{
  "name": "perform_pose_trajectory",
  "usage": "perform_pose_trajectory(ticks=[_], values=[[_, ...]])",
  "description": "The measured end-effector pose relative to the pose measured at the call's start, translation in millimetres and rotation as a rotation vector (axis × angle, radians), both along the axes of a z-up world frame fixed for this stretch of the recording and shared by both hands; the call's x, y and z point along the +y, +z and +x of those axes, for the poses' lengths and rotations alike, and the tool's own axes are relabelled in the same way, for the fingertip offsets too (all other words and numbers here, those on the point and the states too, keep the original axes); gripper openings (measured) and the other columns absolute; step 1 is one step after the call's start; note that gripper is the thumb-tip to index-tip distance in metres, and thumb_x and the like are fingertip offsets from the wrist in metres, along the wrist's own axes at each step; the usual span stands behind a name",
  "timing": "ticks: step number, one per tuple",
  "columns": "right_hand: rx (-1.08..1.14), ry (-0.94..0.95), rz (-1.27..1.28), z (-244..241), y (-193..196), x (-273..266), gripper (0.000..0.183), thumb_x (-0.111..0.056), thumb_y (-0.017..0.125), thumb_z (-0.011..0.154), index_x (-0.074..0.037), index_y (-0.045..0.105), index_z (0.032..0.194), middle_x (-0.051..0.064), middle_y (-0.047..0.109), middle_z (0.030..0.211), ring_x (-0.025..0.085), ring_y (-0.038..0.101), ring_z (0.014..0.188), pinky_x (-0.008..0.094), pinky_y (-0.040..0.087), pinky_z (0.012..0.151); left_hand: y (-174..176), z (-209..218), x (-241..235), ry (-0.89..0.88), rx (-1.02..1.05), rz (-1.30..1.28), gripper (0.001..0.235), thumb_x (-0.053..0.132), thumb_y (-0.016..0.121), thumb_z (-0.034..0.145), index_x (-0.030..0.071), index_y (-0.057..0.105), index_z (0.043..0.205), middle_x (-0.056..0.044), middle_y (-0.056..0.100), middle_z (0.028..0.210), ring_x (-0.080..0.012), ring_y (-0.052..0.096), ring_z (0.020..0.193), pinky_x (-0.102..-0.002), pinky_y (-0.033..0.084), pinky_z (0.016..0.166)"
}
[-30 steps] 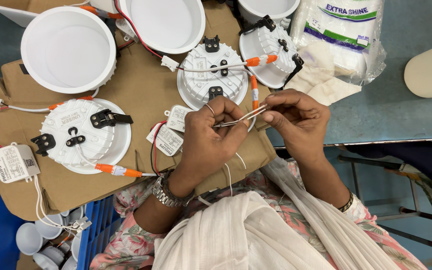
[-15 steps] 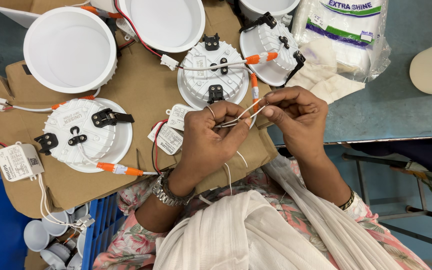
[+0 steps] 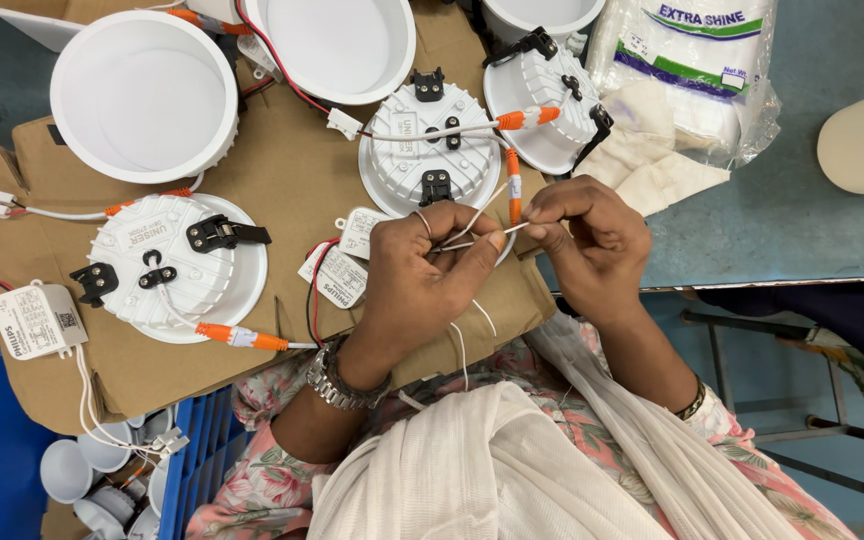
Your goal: The person is assembling light fixtures by connecting electrical wires from LED housings to plastic connectors and electronic drivers.
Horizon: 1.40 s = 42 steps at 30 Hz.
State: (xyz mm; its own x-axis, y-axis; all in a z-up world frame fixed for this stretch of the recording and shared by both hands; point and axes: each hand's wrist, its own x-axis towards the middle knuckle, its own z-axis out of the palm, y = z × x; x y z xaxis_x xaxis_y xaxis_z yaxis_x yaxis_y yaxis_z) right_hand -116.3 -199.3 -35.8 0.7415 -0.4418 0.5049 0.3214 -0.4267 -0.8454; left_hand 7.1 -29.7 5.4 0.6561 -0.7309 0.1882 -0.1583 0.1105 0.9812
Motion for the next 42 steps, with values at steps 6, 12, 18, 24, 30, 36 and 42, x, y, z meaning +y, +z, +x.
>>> perform_pose_trajectory(ticks=[6, 12, 18, 24, 30, 36, 42], values=[[0.051, 0.026, -0.133, 2, 11, -2, 0.010, 0.001, 0.075, 0.099, 0.000, 0.067, 0.104, 0.012, 0.071, 0.107, 0.017, 0.069, 0.099, 0.027, 0.056, 0.088, -4, 6, 1, 0.024, -0.022, 0.072, 0.011, 0.010, 0.076, 0.092, 0.000, 0.074, 0.090, 0.008, 0.052, 0.059, 0.0028, 0.034, 0.053, -0.021, 0.024, 0.046], [-0.007, -0.125, -0.024, 3, 29, -56, 0.028, -0.011, 0.077, 0.107, 0.002, 0.066, 0.129, 0.012, 0.072, 0.116, 0.017, 0.072, 0.102, 0.024, 0.057, 0.083, -8, 10, 1, -0.004, 0.009, 0.065, 0.011, 0.010, 0.074, 0.094, 0.000, 0.072, 0.090, 0.008, 0.057, 0.064, 0.0036, 0.041, 0.057, -0.021, 0.030, 0.048], [0.363, -0.354, -0.429, 57, 13, -199, 0.017, -0.008, 0.073, 0.104, -0.007, 0.076, 0.121, 0.010, 0.075, 0.122, 0.024, 0.073, 0.108, 0.034, 0.059, 0.091, -4, 11, -2, -0.032, -0.087, 0.125, 0.013, 0.011, 0.073, 0.093, 0.000, 0.072, 0.088, 0.006, 0.058, 0.061, 0.0015, 0.043, 0.056, -0.022, 0.032, 0.047], [0.680, -0.449, -0.808, 113, -21, -196, 0.028, -0.037, 0.079, 0.093, -0.015, 0.081, 0.111, 0.014, 0.049, 0.153, 0.043, 0.031, 0.142, 0.065, 0.029, 0.106, -2, 9, -5, -0.006, -0.057, 0.179, 0.013, 0.012, 0.074, 0.091, 0.000, 0.073, 0.087, 0.004, 0.058, 0.058, 0.0005, 0.042, 0.052, -0.022, 0.031, 0.045], [0.714, -0.507, -0.734, 121, -24, -188, 0.029, -0.034, 0.081, 0.088, -0.013, 0.080, 0.109, 0.008, 0.050, 0.153, 0.037, 0.029, 0.146, 0.062, 0.025, 0.108, -7, 11, -6, -0.040, -0.052, 0.122, 0.013, 0.012, 0.074, 0.092, 0.000, 0.073, 0.090, 0.005, 0.062, 0.063, 0.0018, 0.047, 0.055, -0.020, 0.035, 0.047], [0.572, -0.500, -0.560, 111, -20, -183, 0.026, -0.023, 0.084, 0.088, -0.007, 0.075, 0.107, 0.011, 0.068, 0.123, 0.032, 0.058, 0.119, 0.052, 0.047, 0.097, -10, 12, -2, -0.038, -0.021, 0.099, 0.011, 0.011, 0.075, 0.092, 0.000, 0.075, 0.091, 0.005, 0.061, 0.065, 0.0014, 0.042, 0.055, -0.020, 0.030, 0.047], [0.152, -0.254, 0.193, 54, 17, -190, 0.019, -0.006, 0.071, 0.101, 0.000, 0.067, 0.119, 0.011, 0.075, 0.101, 0.018, 0.078, 0.095, 0.031, 0.064, 0.080, -16, 13, 1, -0.036, 0.014, 0.046, 0.009, 0.008, 0.075, 0.092, 0.000, 0.075, 0.093, 0.007, 0.062, 0.070, 0.0023, 0.040, 0.058, -0.020, 0.029, 0.049]])
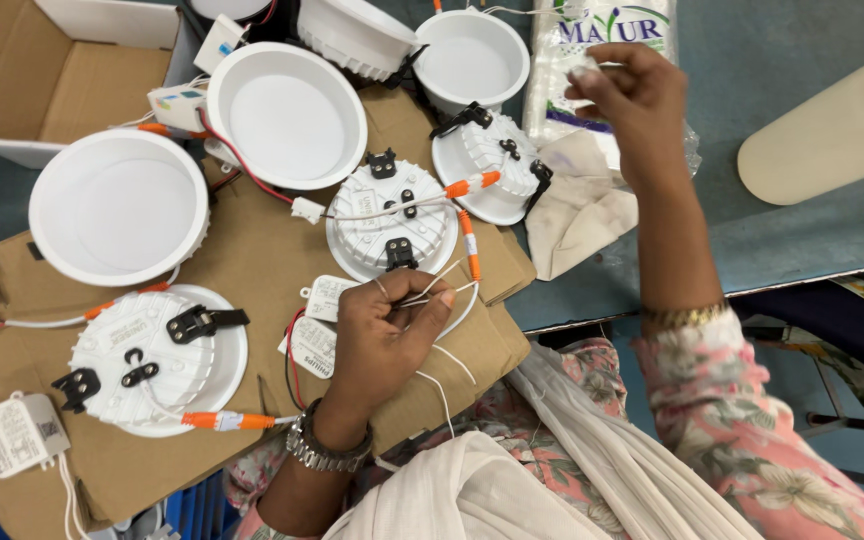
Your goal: The person is assembling light fixtures by connecting electrical wires from LED housings to plastic connectors and electronic drivers.
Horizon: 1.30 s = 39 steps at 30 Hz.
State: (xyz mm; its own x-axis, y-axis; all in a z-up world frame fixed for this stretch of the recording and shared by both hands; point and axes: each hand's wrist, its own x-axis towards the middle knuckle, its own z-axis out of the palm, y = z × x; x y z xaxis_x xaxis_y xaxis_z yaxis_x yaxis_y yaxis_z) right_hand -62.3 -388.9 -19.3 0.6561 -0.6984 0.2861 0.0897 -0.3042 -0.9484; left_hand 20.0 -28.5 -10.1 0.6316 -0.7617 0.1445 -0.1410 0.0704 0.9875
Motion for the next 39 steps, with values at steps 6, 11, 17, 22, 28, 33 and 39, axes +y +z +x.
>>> perform_pose_trajectory(ticks=[6, 11, 17, 22, 28, 33, 39], values=[[-0.152, 0.315, 0.250, -59, 10, 98, 0.027, 0.005, 0.069, 0.096, 0.006, 0.069, 0.123, 0.013, 0.072, 0.115, 0.020, 0.074, 0.099, 0.036, 0.063, 0.091, -4, 0, 0, 0.003, 0.105, -0.059, 0.006, 0.004, 0.075, 0.091, -0.001, 0.074, 0.094, 0.009, 0.059, 0.073, 0.0032, 0.041, 0.060, -0.018, 0.029, 0.051], [-0.042, 0.471, 0.541, -63, 1, 157, 0.030, 0.002, 0.070, 0.092, 0.005, 0.069, 0.122, 0.016, 0.074, 0.113, 0.020, 0.075, 0.092, 0.035, 0.065, 0.083, -7, -1, 1, 0.022, 0.229, -0.090, 0.007, 0.004, 0.073, 0.094, -0.002, 0.071, 0.096, 0.009, 0.057, 0.072, 0.0036, 0.044, 0.061, -0.017, 0.031, 0.052], [-0.145, 0.569, 0.522, -55, -7, 171, 0.028, 0.003, 0.072, 0.096, 0.006, 0.070, 0.124, 0.018, 0.072, 0.117, 0.022, 0.074, 0.096, 0.036, 0.063, 0.087, -8, -1, 3, 0.010, 0.199, -0.130, 0.007, 0.006, 0.072, 0.097, -0.001, 0.069, 0.097, 0.008, 0.058, 0.074, 0.0033, 0.046, 0.064, -0.017, 0.032, 0.054], [-0.148, 0.525, 0.547, -56, -13, 172, 0.033, 0.008, 0.077, 0.092, 0.005, 0.069, 0.123, 0.021, 0.073, 0.119, 0.022, 0.074, 0.098, 0.035, 0.063, 0.092, -6, 0, 3, -0.025, 0.125, -0.120, 0.007, 0.006, 0.074, 0.096, -0.001, 0.070, 0.095, 0.007, 0.059, 0.076, 0.0037, 0.040, 0.063, -0.018, 0.029, 0.053], [-0.121, 0.506, 0.570, -54, -16, 175, 0.038, 0.006, 0.077, 0.091, 0.006, 0.065, 0.127, 0.020, 0.073, 0.118, 0.021, 0.075, 0.098, 0.035, 0.064, 0.091, -4, 0, 5, -0.077, 0.195, -0.163, 0.006, 0.005, 0.071, 0.097, -0.001, 0.069, 0.096, 0.008, 0.063, 0.080, 0.0052, 0.048, 0.065, -0.019, 0.035, 0.053], [-0.109, 0.501, 0.512, -54, -14, 177, 0.036, 0.007, 0.077, 0.091, 0.006, 0.065, 0.125, 0.020, 0.072, 0.116, 0.022, 0.075, 0.099, 0.035, 0.065, 0.092, -3, -1, 4, -0.010, 0.085, -0.120, 0.006, 0.004, 0.073, 0.094, -0.001, 0.070, 0.091, 0.008, 0.058, 0.071, 0.0044, 0.040, 0.059, -0.019, 0.029, 0.050], [-0.089, 0.487, 0.344, -52, -10, 183, 0.037, 0.003, 0.078, 0.093, 0.004, 0.059, 0.125, 0.017, 0.070, 0.117, 0.021, 0.072, 0.110, 0.035, 0.065, 0.095, 2, 0, 5, -0.016, 0.042, -0.109, 0.007, 0.005, 0.073, 0.094, 0.000, 0.071, 0.090, 0.009, 0.057, 0.070, 0.0038, 0.039, 0.059, -0.021, 0.030, 0.049]])
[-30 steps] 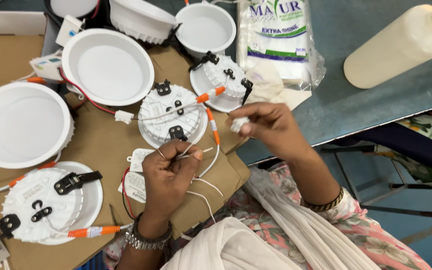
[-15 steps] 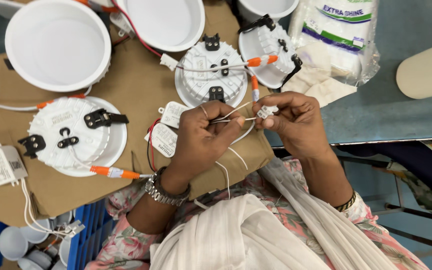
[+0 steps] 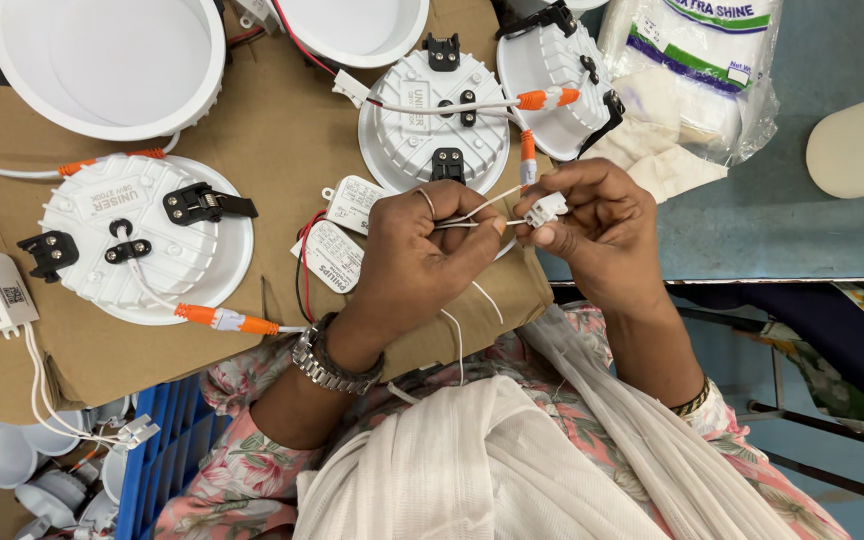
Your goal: The person is assembling light fixtures by connecting electrical wires from LED housings to plastic connectors and electronic drivers.
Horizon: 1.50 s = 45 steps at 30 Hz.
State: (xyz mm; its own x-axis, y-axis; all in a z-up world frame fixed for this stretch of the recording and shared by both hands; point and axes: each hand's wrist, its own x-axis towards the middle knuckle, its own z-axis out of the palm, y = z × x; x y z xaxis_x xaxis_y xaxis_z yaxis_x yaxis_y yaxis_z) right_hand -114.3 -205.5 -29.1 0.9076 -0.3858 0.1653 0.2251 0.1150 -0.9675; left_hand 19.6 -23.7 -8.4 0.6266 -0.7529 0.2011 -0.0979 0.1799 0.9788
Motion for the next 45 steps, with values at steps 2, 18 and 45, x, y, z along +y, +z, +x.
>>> perform_pose_trajectory(ticks=[2, 18, 45], values=[[-0.010, -0.007, -0.025, 2, 2, 2, 0.040, 0.002, 0.079, 0.093, 0.002, 0.056, 0.125, 0.016, 0.068, 0.118, 0.020, 0.071, 0.111, 0.034, 0.065, 0.094, 0, 1, 0, 0.002, -0.044, 0.010, 0.007, 0.006, 0.074, 0.094, 0.000, 0.072, 0.091, 0.009, 0.052, 0.066, 0.0027, 0.037, 0.057, -0.022, 0.028, 0.049], [-0.003, 0.001, 0.037, 1, -10, 2, 0.029, 0.007, 0.076, 0.095, 0.001, 0.058, 0.117, 0.014, 0.069, 0.116, 0.019, 0.072, 0.106, 0.036, 0.064, 0.098, -2, -1, -3, 0.022, -0.150, 0.048, 0.009, 0.008, 0.075, 0.094, 0.000, 0.075, 0.097, 0.005, 0.044, 0.060, -0.0027, 0.036, 0.053, -0.026, 0.029, 0.050], [-0.025, 0.042, 0.380, -2, -15, -4, 0.021, -0.005, 0.072, 0.102, 0.007, 0.068, 0.118, 0.020, 0.072, 0.115, 0.023, 0.074, 0.095, 0.034, 0.063, 0.088, -3, -1, 1, 0.038, -0.133, -0.093, 0.009, 0.003, 0.077, 0.095, 0.001, 0.078, 0.103, -0.001, 0.067, 0.089, 0.0001, 0.044, 0.063, -0.020, 0.034, 0.055]])
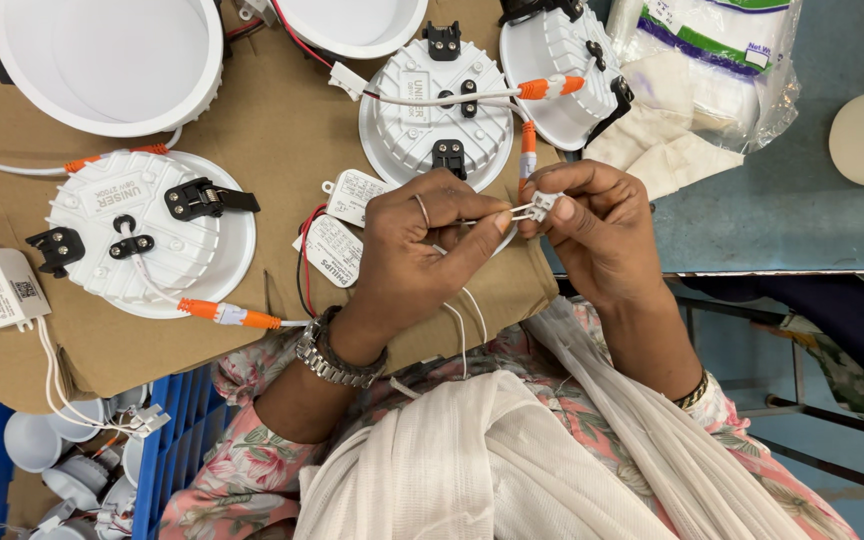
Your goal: The person is assembling light fixtures by connecting electrical wires from LED housings to plastic connectors and electronic drivers.
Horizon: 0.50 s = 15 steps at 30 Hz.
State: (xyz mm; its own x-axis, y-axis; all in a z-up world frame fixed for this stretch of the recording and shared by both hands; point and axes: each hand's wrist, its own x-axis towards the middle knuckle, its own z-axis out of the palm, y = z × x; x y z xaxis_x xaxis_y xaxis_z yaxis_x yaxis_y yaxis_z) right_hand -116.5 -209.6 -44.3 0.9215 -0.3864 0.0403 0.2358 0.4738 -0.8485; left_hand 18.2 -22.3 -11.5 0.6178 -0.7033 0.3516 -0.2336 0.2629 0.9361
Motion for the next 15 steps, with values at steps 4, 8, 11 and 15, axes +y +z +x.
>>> perform_pose_trajectory(ticks=[4, 8, 11, 15], values=[[0.036, -0.019, -0.106, -0.2, 0.7, -1.4, 0.024, -0.005, 0.073, 0.101, 0.007, 0.067, 0.121, 0.019, 0.072, 0.115, 0.019, 0.072, 0.091, 0.030, 0.061, 0.084, -0.6, 0.3, -1.9, 0.033, -0.091, 0.015, 0.010, 0.003, 0.079, 0.093, 0.001, 0.078, 0.103, -0.003, 0.068, 0.088, -0.0016, 0.046, 0.060, -0.021, 0.035, 0.053], [0.016, 0.005, -0.126, -0.4, 5.1, 0.6, 0.036, -0.003, 0.074, 0.101, -0.004, 0.055, 0.132, 0.017, 0.071, 0.107, 0.009, 0.065, 0.080, 0.019, 0.048, 0.065, -1.2, 0.0, -1.7, 0.033, -0.176, 0.022, 0.011, 0.001, 0.079, 0.092, 0.003, 0.078, 0.104, -0.003, 0.068, 0.087, -0.0041, 0.052, 0.062, -0.024, 0.040, 0.056], [-0.029, 0.057, -0.137, 3.1, 6.0, 1.2, 0.043, -0.002, 0.072, 0.103, -0.012, 0.045, 0.135, 0.018, 0.071, 0.104, 0.005, 0.060, 0.074, 0.014, 0.042, 0.059, -1.7, 1.3, -2.8, 0.027, -0.232, 0.019, 0.013, 0.001, 0.079, 0.091, 0.003, 0.078, 0.103, -0.004, 0.068, 0.086, -0.0068, 0.053, 0.062, -0.026, 0.040, 0.055], [-0.035, 0.051, -0.177, 3.9, 6.3, 4.0, 0.039, 0.000, 0.071, 0.103, -0.012, 0.043, 0.128, 0.017, 0.070, 0.105, 0.012, 0.066, 0.090, 0.019, 0.047, 0.072, -2.6, 2.4, -3.2, 0.034, -0.269, 0.012, 0.013, 0.001, 0.080, 0.090, 0.003, 0.078, 0.103, -0.004, 0.068, 0.085, -0.0092, 0.057, 0.064, -0.027, 0.043, 0.057]])
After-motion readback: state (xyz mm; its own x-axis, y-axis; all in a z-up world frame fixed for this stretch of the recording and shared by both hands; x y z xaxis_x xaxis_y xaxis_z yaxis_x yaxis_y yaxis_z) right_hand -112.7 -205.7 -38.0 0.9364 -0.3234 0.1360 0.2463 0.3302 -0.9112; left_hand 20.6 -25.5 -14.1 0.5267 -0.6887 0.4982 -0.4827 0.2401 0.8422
